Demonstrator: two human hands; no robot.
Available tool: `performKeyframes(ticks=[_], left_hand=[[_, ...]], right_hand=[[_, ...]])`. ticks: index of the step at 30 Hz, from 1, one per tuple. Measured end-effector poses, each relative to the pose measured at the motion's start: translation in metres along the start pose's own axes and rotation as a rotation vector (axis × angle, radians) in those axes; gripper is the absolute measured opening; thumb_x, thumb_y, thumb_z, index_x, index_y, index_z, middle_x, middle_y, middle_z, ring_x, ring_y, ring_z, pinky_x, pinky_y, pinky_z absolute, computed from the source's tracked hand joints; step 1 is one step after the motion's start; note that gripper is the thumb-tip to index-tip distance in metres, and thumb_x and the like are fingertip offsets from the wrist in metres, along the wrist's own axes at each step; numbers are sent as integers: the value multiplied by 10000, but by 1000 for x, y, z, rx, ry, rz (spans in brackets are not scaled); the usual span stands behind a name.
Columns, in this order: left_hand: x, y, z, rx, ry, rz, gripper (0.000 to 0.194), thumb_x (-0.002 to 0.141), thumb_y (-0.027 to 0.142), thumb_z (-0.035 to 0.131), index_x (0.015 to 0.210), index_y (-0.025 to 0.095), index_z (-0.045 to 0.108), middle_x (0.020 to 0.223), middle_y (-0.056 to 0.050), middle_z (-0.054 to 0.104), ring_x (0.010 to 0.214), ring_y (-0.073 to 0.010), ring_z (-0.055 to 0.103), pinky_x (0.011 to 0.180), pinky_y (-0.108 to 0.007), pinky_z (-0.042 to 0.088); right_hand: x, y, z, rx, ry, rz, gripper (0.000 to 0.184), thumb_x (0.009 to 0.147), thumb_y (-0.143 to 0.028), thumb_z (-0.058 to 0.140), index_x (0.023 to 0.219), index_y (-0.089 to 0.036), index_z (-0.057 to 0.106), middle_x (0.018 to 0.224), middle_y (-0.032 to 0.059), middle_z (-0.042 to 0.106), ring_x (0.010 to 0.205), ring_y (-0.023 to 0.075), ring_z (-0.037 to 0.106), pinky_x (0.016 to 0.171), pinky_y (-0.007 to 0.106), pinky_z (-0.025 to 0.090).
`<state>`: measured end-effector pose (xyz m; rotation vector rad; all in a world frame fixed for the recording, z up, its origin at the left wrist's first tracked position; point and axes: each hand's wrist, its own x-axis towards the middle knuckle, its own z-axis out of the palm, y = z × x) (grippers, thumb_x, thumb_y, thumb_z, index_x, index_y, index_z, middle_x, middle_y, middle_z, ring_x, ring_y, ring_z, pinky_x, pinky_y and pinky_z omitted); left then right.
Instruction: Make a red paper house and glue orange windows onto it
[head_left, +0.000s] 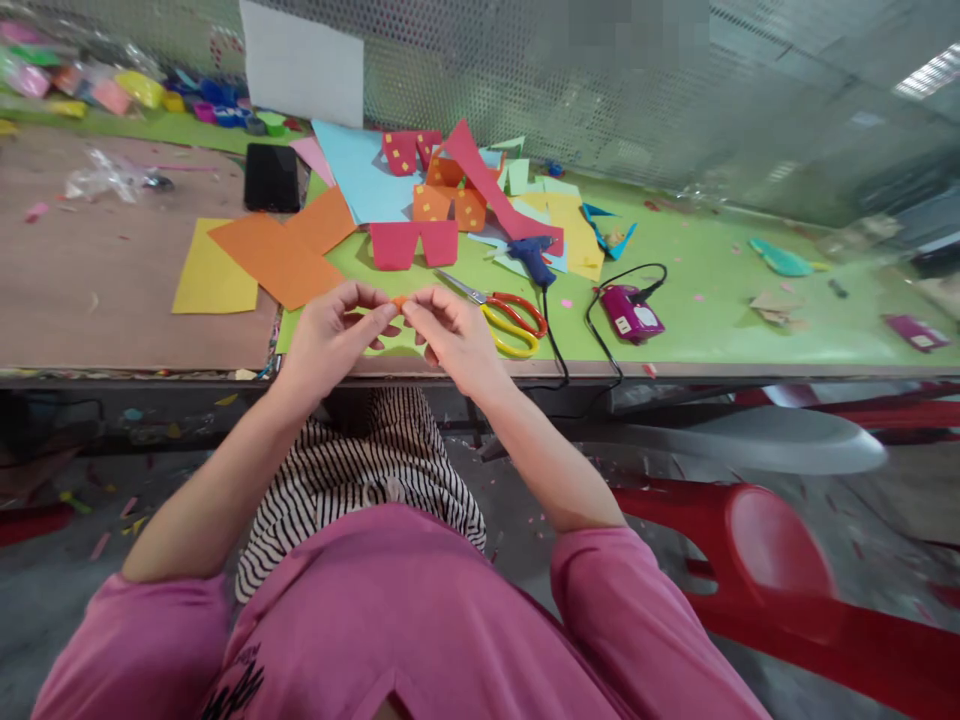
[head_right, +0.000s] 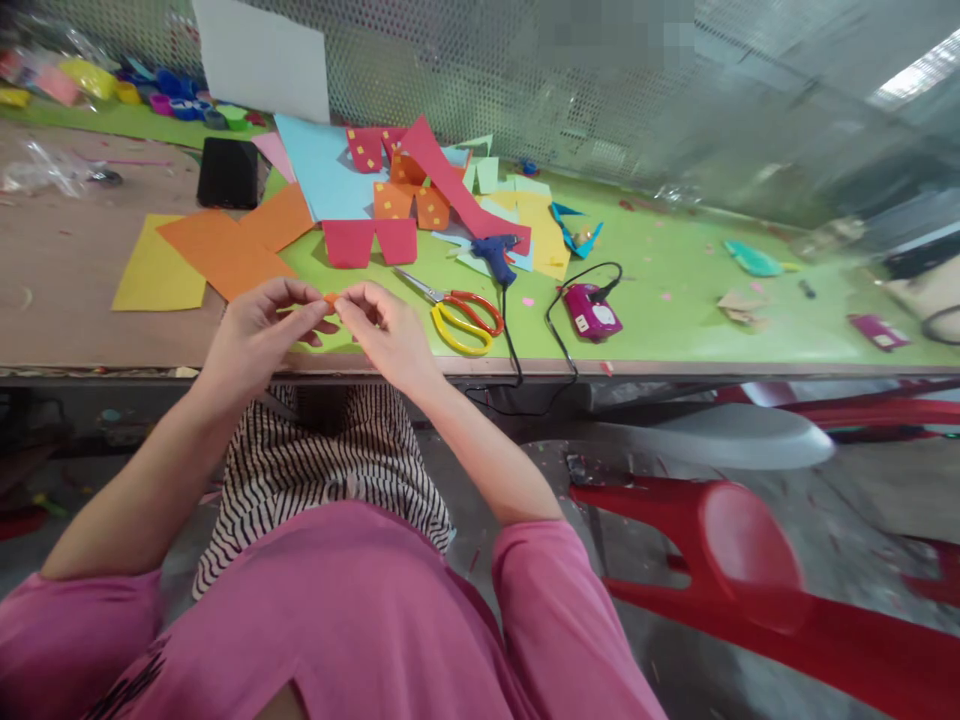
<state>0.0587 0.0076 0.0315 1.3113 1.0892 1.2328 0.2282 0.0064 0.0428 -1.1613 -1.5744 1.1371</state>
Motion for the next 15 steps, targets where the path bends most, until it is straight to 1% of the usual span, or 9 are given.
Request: performKeyframes(ticks=[3, 6, 9, 12, 15], left_hand=[[28, -1, -11, 130, -97, -84, 192, 804, 352, 784, 814, 180, 698, 853, -52, 744, 701, -149, 726, 592, -213, 553], [53, -2, -18, 303, -182, -167, 128, 809, 263, 751, 725, 184, 694, 698, -57, 727, 640, -163, 715, 551, -217, 504], [67, 0, -19, 464, -208, -192, 98, 772, 254, 770, 707, 201, 718, 643, -63, 723, 602, -183, 688, 508, -237, 446], [73, 2, -18, 547, -193, -149, 99, 725, 264, 797, 683, 200, 735, 653, -75, 718, 588, -194, 652, 507, -263, 424], [77, 0, -18, 549, -198, -129, 107, 707, 266, 800, 677, 183, 738, 654, -100, 705, 596, -209, 638, 518, -279, 418]], right_hand=[[22, 0, -11, -221, -28, 37, 173, 928, -377, 629, 851, -224, 605, 799, -9, 615, 684, 120, 520, 589, 259, 411], [43, 2, -19, -461, -65, 91, 173, 936, -312, 606, 801, -204, 612, 789, 16, 641, 726, 142, 550, 656, 283, 414], [56, 5, -23, -648, -108, 101, 96, 898, -249, 642, 827, -188, 662, 849, 48, 694, 786, 169, 590, 724, 307, 414], [62, 6, -25, -699, -144, 94, 64, 869, -227, 657, 888, -178, 693, 921, 65, 725, 816, 177, 607, 753, 312, 410], [65, 6, -28, -698, -178, 78, 80, 865, -224, 658, 905, -170, 700, 932, 63, 725, 806, 167, 599, 741, 304, 401]])
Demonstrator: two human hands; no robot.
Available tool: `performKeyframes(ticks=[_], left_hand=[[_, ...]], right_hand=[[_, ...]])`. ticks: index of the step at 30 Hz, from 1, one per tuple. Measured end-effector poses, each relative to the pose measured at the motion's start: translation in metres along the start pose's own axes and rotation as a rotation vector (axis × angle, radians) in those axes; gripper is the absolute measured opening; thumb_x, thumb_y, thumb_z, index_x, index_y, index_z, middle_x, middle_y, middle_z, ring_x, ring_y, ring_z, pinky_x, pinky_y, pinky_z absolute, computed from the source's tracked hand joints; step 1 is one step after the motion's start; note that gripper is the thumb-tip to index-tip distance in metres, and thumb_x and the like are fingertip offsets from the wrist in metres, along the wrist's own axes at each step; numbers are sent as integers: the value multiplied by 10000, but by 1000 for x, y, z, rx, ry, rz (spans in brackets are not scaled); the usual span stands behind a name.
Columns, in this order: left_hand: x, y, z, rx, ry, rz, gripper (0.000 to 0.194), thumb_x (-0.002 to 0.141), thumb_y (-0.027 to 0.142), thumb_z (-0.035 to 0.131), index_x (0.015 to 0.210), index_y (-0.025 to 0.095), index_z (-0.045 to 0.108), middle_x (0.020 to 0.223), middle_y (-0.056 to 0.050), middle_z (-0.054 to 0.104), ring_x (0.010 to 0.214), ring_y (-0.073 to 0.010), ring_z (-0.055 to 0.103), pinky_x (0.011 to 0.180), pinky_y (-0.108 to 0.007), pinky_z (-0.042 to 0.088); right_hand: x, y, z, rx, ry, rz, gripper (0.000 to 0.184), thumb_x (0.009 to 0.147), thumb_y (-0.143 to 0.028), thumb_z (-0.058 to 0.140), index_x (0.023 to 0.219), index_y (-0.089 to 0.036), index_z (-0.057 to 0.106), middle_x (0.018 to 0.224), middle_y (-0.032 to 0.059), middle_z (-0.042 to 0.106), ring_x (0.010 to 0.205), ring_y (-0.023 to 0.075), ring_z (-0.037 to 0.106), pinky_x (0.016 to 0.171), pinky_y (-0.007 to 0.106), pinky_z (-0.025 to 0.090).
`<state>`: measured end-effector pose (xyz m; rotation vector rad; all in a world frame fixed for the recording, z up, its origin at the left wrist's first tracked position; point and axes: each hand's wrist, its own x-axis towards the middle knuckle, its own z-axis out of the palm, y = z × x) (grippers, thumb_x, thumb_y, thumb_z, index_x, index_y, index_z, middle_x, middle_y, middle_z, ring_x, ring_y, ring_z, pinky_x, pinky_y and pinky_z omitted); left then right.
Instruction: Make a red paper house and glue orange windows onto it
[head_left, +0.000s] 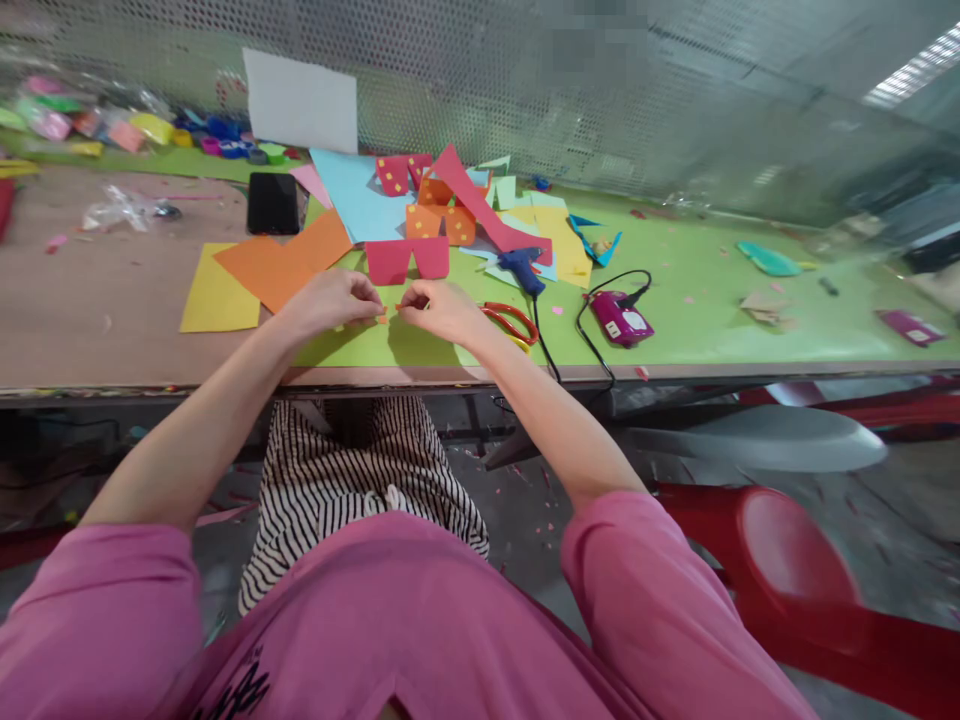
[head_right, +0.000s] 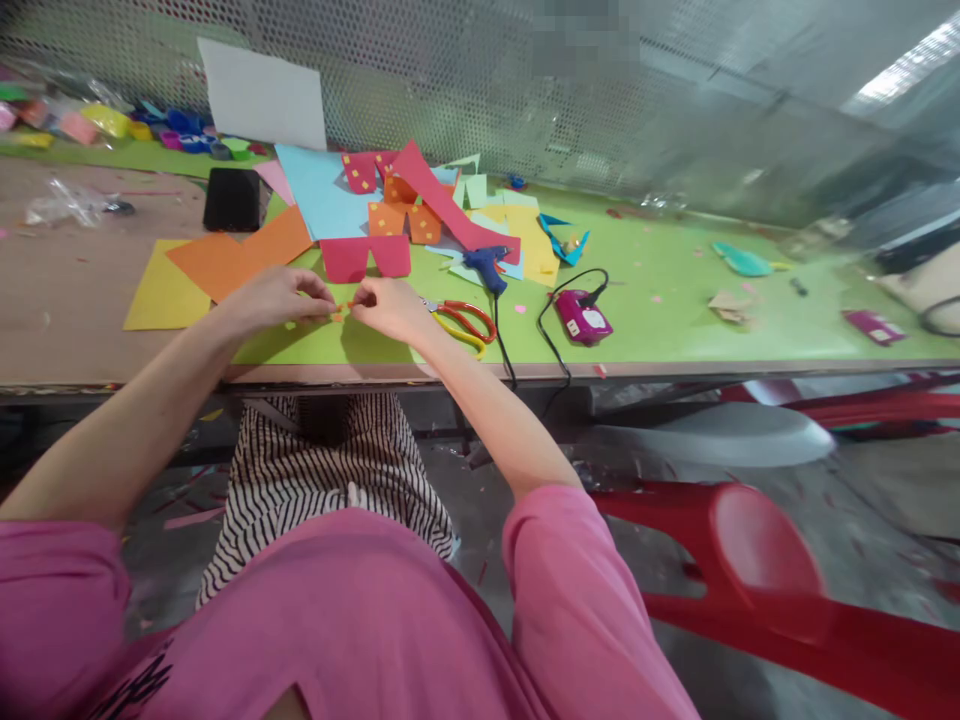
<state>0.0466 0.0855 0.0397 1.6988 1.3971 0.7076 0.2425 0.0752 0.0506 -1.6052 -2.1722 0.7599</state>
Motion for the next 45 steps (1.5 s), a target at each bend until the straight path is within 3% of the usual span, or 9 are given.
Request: performKeyframes(ticks=[9, 13, 16, 21, 26, 31, 36, 42, 45], left_hand=[[-3, -6, 4, -76, 48, 59, 128, 775, 336, 728, 745, 212, 737, 650, -68, 727, 622, -204, 679, 483, -248, 360], [-8, -3, 12, -123, 58, 84, 127, 767, 343, 755, 775, 216, 748, 767, -66, 761, 648, -195, 703, 497, -247, 395], [-10, -2, 15, -168, 91, 112, 116, 766, 311, 770, 729, 212, 721, 689, -39, 728, 613, -171, 685, 510, -236, 427], [-12, 2, 13, -339, 49, 38, 104, 777, 247, 759, 724, 189, 692, 695, -43, 723, 655, -157, 706, 566, -225, 501], [-14, 4, 14, -379, 6, 6, 91, 788, 238, 739, 726, 186, 698, 673, -48, 722, 663, -161, 703, 588, -236, 530], [-18, 3, 18, -398, -1, 69, 126, 754, 251, 795, 810, 178, 709, 774, -54, 738, 741, -175, 720, 662, -268, 551], [-24, 2, 24, -460, 88, 147, 180, 766, 303, 801, 826, 177, 687, 820, -41, 720, 731, -157, 702, 647, -261, 534], [-29, -1, 30, -519, 19, 178, 236, 769, 371, 807, 845, 181, 689, 842, -34, 723, 762, -149, 719, 645, -237, 532], [-33, -1, 31, -532, 40, 173, 239, 756, 380, 818, 821, 189, 689, 817, -27, 727, 753, -139, 719, 640, -217, 531]], right_hand=[[3, 7, 1, 90, -45, -34, 162, 925, -321, 646, 870, -180, 703, 837, 30, 683, 766, 147, 554, 713, 300, 367], [1, 4, 3, 116, -19, -49, 189, 909, -330, 668, 803, -173, 675, 797, 20, 658, 746, 136, 534, 691, 294, 358], [-3, 1, 2, 169, -7, -36, 128, 881, -293, 687, 829, -179, 663, 825, 22, 662, 737, 131, 534, 666, 285, 380], [-14, -4, -7, 296, 12, -6, 104, 892, -295, 658, 930, -198, 652, 935, 36, 672, 699, 122, 536, 586, 279, 421], [-16, -3, -5, 332, 19, -49, 174, 897, -375, 677, 868, -209, 632, 813, 12, 630, 680, 120, 507, 548, 261, 394], [-13, 0, 3, 402, 83, -20, 156, 932, -350, 646, 853, -219, 610, 711, -25, 558, 614, 108, 458, 570, 279, 367], [-26, -2, 4, 518, 99, -40, 225, 933, -441, 663, 880, -237, 584, 711, -42, 523, 583, 103, 437, 539, 268, 361], [-37, -5, -2, 311, 145, -157, 187, 942, -368, 624, 847, -213, 584, 798, -9, 616, 700, 117, 506, 677, 284, 407], [-40, -1, -9, 165, 167, -197, 179, 965, -361, 589, 892, -200, 613, 875, 27, 672, 769, 148, 561, 736, 312, 427]])
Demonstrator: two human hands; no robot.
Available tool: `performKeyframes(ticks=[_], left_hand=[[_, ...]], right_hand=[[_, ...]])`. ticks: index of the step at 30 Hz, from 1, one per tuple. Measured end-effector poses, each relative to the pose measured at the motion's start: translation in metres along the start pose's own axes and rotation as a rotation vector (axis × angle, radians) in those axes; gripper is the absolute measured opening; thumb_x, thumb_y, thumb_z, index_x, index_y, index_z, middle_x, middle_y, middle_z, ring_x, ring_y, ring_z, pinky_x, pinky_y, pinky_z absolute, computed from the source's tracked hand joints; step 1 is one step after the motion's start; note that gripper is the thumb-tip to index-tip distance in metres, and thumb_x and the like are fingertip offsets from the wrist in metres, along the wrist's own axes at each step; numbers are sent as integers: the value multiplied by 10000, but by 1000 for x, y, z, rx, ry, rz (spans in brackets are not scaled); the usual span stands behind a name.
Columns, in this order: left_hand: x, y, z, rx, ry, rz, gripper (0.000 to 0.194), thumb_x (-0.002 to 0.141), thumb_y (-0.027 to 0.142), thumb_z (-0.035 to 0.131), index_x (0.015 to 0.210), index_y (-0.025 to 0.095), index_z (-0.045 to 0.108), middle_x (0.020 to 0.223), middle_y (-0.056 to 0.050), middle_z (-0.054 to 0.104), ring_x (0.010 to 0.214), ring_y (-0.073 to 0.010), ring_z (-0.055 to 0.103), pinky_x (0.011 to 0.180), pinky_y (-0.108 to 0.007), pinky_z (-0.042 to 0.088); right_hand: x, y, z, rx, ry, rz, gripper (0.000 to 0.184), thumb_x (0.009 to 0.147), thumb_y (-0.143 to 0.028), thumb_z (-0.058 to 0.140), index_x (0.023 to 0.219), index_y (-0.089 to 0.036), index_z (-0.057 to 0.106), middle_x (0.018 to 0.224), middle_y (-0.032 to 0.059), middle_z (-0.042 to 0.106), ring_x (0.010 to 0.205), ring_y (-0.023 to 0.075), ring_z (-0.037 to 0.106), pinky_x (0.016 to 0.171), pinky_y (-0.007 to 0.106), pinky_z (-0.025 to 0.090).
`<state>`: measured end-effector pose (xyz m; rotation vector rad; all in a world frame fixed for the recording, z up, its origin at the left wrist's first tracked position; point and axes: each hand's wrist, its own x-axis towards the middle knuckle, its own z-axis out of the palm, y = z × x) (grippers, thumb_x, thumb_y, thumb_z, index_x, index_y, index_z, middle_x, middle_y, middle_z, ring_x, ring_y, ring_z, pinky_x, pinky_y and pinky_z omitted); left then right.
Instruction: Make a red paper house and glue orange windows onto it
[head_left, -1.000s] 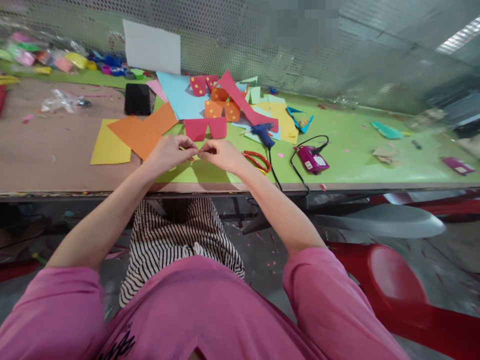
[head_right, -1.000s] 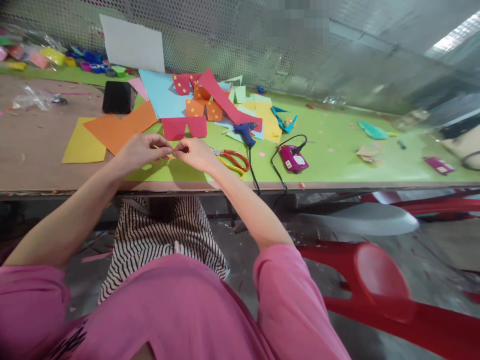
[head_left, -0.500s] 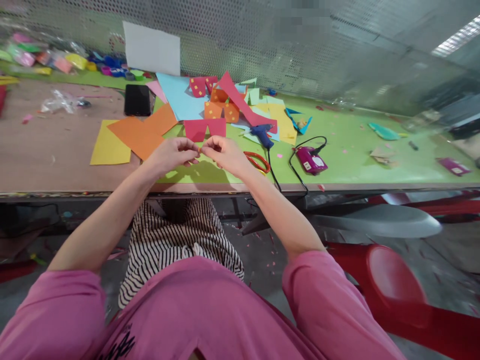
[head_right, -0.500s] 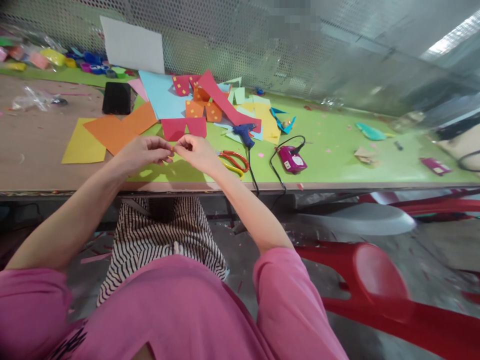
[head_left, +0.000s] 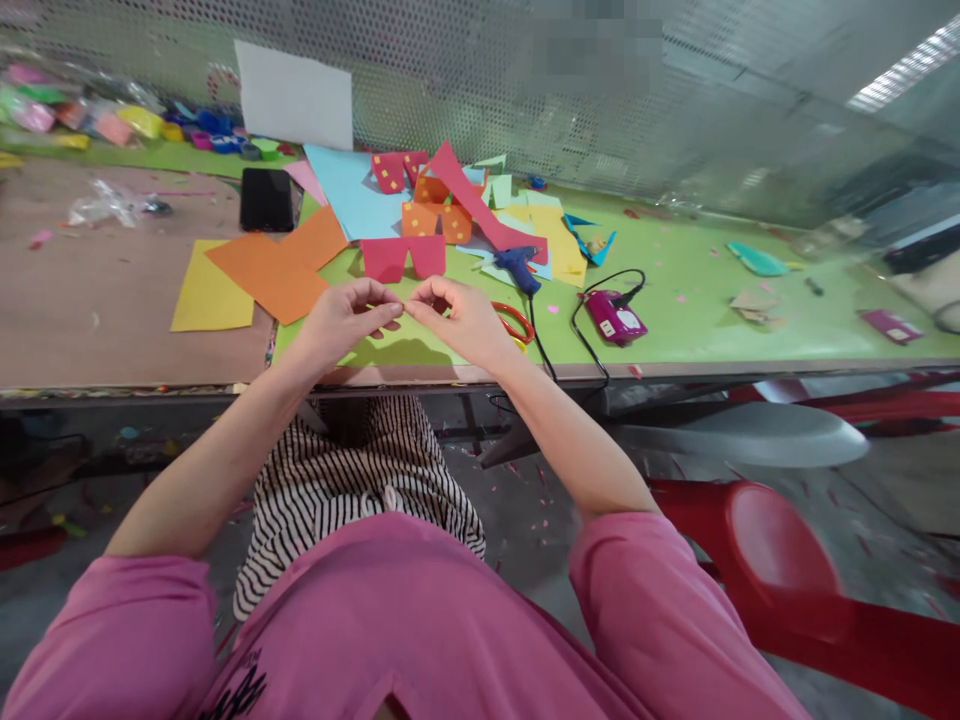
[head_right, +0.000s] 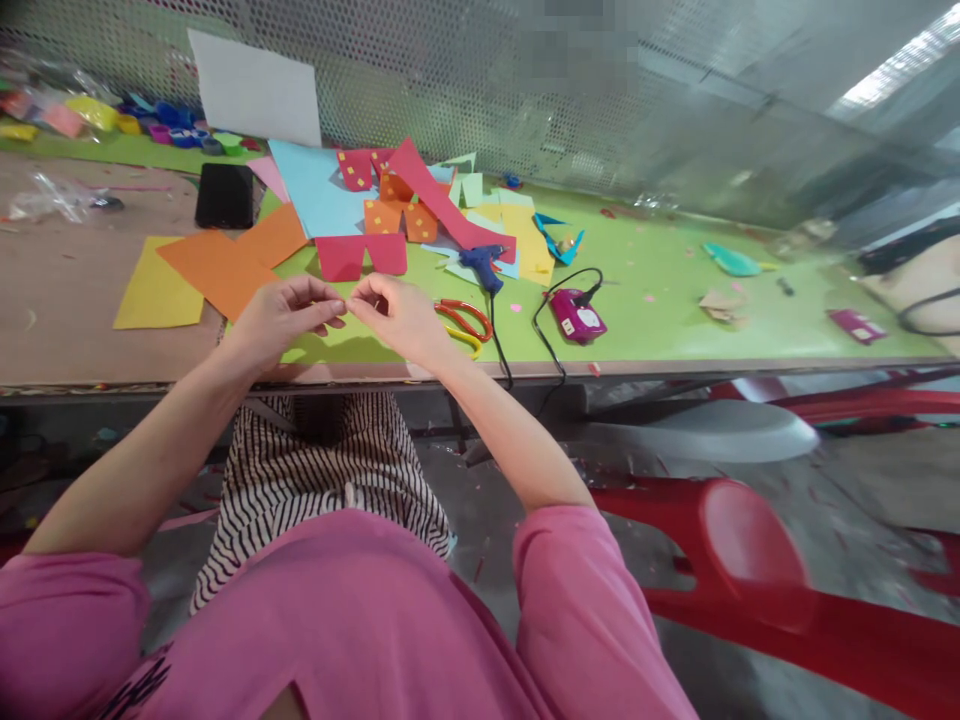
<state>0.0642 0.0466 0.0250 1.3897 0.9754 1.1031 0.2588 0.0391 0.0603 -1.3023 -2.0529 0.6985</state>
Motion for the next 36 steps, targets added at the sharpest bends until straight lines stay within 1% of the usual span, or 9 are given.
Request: performKeyframes(ticks=[4, 7, 12, 18, 23, 26, 29, 32, 36], left_hand=[[-8, 5, -1, -250, 87, -157, 233, 733, 367, 826, 828, 205, 688, 876, -29, 754, 735, -111, 709, 580, -172, 513], [-14, 11, -2, -414, 99, -258, 179, 742, 306, 809, 814, 200, 683, 859, -11, 744, 682, -81, 681, 552, -147, 504], [-22, 21, 2, -587, 107, -311, 76, 790, 206, 744, 791, 164, 680, 797, 10, 715, 601, -42, 637, 504, -108, 473], [-33, 31, 6, -725, 130, -305, 93, 805, 137, 727, 740, 163, 665, 742, 30, 691, 564, -28, 630, 468, -91, 450], [-42, 35, 8, -833, 202, -294, 85, 803, 123, 722, 745, 164, 675, 709, 40, 681, 536, -22, 625, 447, -83, 445], [-44, 35, 10, -913, 213, -281, 82, 787, 110, 722, 738, 154, 673, 683, 36, 679, 529, -24, 630, 457, -79, 461], [-44, 34, 13, -958, 201, -267, 93, 774, 84, 715, 737, 152, 664, 683, 32, 685, 540, -27, 644, 473, -77, 473], [-43, 34, 16, -989, 211, -243, 116, 774, 59, 712, 743, 154, 653, 691, 32, 690, 560, -25, 655, 497, -70, 481], [-45, 34, 19, -985, 254, -195, 139, 785, 58, 727, 863, 168, 693, 714, 52, 690, 581, -16, 659, 523, -61, 483]], right_hand=[[-12, 20, -23, -419, -11, 112, 201, 947, -251, 573, 1099, -165, 673, 1055, 129, 709, 927, 243, 629, 825, 393, 456], [-24, 38, -41, -684, -117, 254, 276, 900, -171, 559, 1126, -138, 713, 1112, 187, 719, 1008, 309, 653, 874, 450, 480], [-30, 42, -52, -838, -220, 292, 458, 890, -160, 534, 1329, -103, 652, 1238, 217, 727, 1087, 350, 682, 881, 454, 514], [-23, 37, -51, -900, -235, 354, 421, 938, -214, 508, 1317, -98, 652, 1237, 230, 728, 1078, 357, 698, 851, 445, 513], [-18, 49, -62, -798, -269, 435, 395, 812, -242, 650, 1193, -141, 666, 1214, 186, 729, 1074, 336, 689, 871, 443, 525], [-26, 46, -63, -652, -142, 353, 430, 720, -213, 686, 1144, -165, 629, 1267, 175, 693, 1126, 326, 657, 912, 447, 523], [-45, 31, -48, -320, -8, 299, 343, 717, -290, 712, 1023, -205, 584, 1041, 97, 708, 914, 245, 660, 788, 388, 529], [-67, 7, -22, 134, 18, 274, 345, 772, -467, 732, 936, -239, 530, 816, -8, 621, 672, 145, 556, 615, 301, 464], [-87, -17, 2, 216, 44, 253, 502, 724, -554, 828, 956, -248, 505, 828, -25, 618, 671, 129, 562, 626, 288, 469]])
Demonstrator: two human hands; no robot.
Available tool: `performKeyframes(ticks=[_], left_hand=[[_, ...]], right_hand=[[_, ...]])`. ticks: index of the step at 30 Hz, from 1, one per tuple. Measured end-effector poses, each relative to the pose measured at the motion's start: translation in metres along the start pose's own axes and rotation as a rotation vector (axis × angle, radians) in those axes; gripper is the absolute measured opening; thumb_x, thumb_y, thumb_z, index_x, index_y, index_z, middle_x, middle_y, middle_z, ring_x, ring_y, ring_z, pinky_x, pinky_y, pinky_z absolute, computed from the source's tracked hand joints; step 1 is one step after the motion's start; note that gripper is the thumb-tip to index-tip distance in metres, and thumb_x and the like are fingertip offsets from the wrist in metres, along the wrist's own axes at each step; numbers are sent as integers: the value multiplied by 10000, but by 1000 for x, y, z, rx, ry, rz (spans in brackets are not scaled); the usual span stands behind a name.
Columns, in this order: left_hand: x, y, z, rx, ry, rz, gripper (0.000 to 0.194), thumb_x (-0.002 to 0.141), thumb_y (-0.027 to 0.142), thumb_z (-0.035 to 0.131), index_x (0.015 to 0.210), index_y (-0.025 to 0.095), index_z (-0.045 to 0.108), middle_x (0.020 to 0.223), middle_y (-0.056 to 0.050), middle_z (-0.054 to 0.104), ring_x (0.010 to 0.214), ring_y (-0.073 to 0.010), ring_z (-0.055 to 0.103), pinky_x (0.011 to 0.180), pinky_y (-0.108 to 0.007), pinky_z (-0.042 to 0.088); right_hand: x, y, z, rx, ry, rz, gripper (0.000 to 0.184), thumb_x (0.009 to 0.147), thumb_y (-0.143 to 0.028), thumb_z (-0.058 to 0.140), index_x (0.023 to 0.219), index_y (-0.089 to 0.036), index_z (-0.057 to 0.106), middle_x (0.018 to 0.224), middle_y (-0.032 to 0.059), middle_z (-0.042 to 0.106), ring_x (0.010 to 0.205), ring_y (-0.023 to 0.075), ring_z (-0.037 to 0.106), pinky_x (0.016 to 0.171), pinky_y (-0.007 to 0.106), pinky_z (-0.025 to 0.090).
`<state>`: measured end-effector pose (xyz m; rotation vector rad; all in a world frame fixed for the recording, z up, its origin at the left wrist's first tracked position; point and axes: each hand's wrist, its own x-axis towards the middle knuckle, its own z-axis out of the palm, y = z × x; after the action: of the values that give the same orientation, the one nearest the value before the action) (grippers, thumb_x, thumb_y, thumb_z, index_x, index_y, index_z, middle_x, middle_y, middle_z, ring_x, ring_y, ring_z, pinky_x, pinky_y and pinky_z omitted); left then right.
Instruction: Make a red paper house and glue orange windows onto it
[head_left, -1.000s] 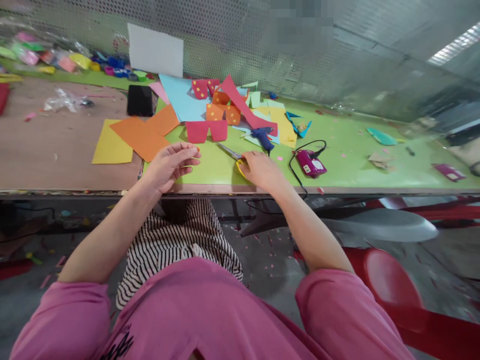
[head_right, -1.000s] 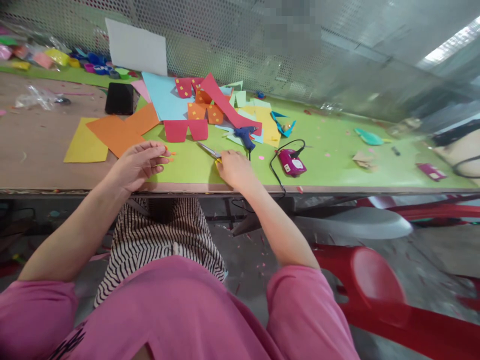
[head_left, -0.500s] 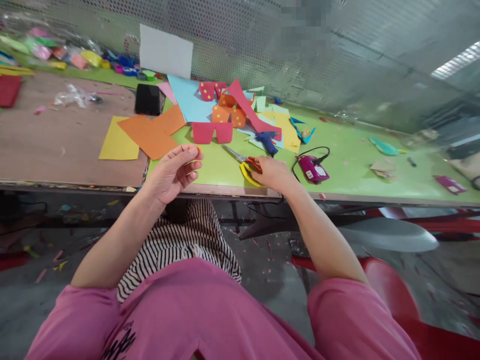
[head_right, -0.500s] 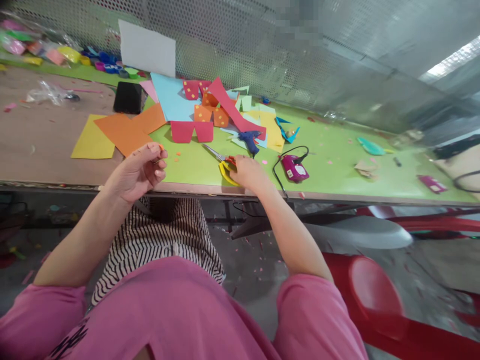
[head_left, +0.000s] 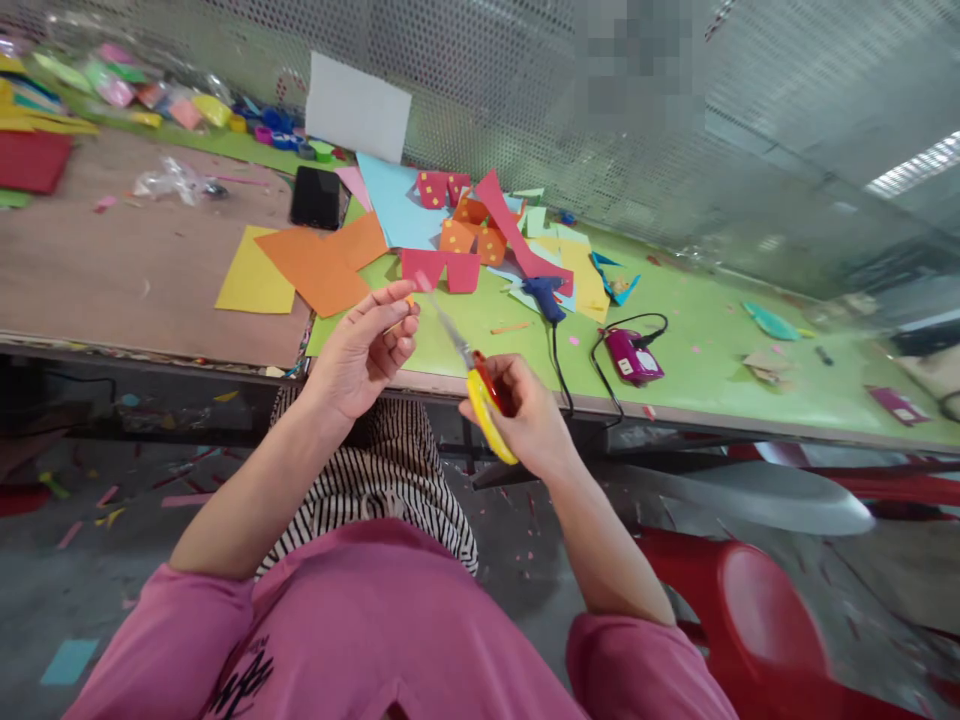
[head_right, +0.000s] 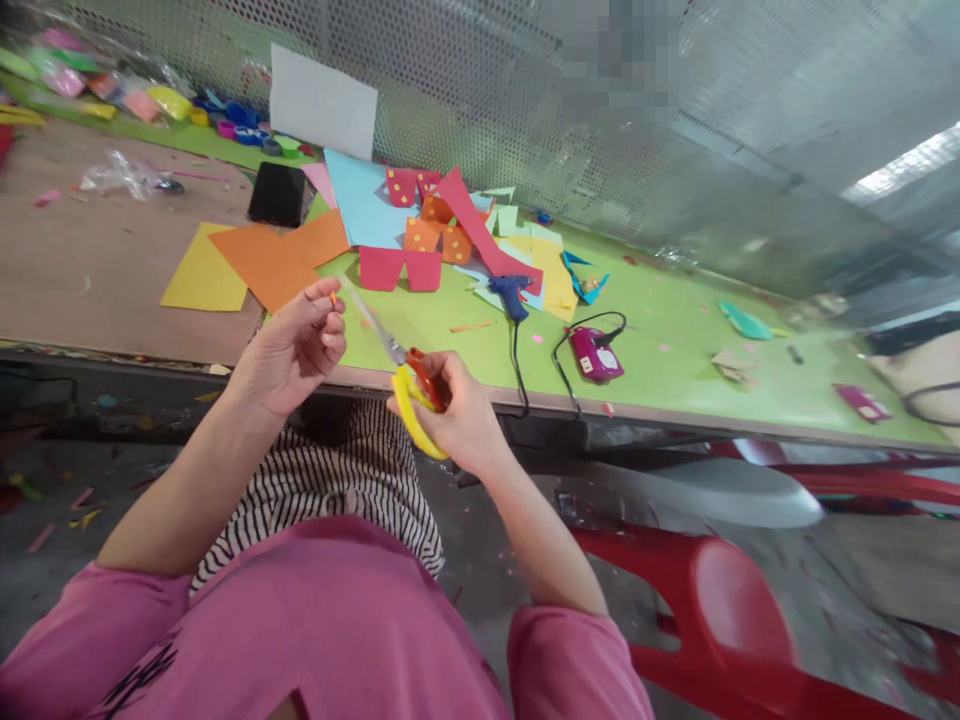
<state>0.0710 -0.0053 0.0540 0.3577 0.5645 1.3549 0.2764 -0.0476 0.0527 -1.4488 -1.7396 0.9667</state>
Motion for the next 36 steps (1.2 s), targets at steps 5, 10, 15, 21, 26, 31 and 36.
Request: performKeyframes(ticks=[5, 10, 15, 21, 26, 31, 36], left_hand=[[-5, -2, 0, 5, -9, 44, 151, 745, 73, 766, 802, 180, 676, 723, 57, 706, 598, -32, 677, 507, -76, 485], [-8, -4, -1, 54, -21, 59, 123, 725, 89, 775, 751, 179, 694, 654, 54, 686, 574, -40, 666, 501, -85, 497], [-11, -5, -6, 142, -67, 121, 131, 668, 129, 827, 725, 180, 721, 649, 39, 690, 573, -52, 662, 500, -98, 510], [-12, -7, -9, 165, -88, 143, 159, 652, 171, 850, 730, 179, 712, 665, 33, 684, 589, -58, 656, 505, -111, 507], [-12, -9, -9, 147, -71, 122, 161, 672, 169, 846, 723, 179, 693, 635, 35, 655, 593, -61, 652, 513, -114, 505], [-12, -8, -8, 149, -48, 105, 158, 681, 154, 830, 716, 184, 678, 614, 38, 639, 591, -62, 650, 508, -113, 497], [-13, -8, -9, 175, -59, 94, 187, 646, 167, 840, 716, 185, 668, 607, 45, 640, 572, -65, 643, 495, -117, 495]], right_hand=[[-7, -4, 1, -237, 50, -104, 605, 744, -600, 819, 1101, -244, 485, 992, 51, 700, 714, 179, 631, 664, 346, 516], [-6, -4, -4, -438, 112, -235, 625, 764, -677, 769, 1119, -237, 501, 1181, 150, 721, 875, 263, 703, 779, 432, 561], [-6, -8, -11, -555, 114, -289, 586, 798, -699, 716, 1090, -225, 533, 1197, 175, 726, 937, 289, 716, 802, 438, 566], [-8, -15, -19, -565, 81, -265, 579, 786, -716, 720, 1059, -231, 557, 1187, 157, 745, 937, 287, 721, 798, 424, 561], [-9, -19, -20, -581, 76, -195, 570, 776, -718, 733, 1039, -238, 575, 1190, 150, 748, 923, 281, 719, 790, 421, 556], [-9, -20, -20, -574, 77, -191, 567, 772, -713, 743, 1036, -241, 573, 1203, 142, 747, 925, 278, 721, 791, 415, 551], [-11, -21, -22, -563, 54, -189, 564, 771, -711, 745, 1033, -245, 565, 1214, 141, 746, 905, 273, 720, 769, 395, 539]])
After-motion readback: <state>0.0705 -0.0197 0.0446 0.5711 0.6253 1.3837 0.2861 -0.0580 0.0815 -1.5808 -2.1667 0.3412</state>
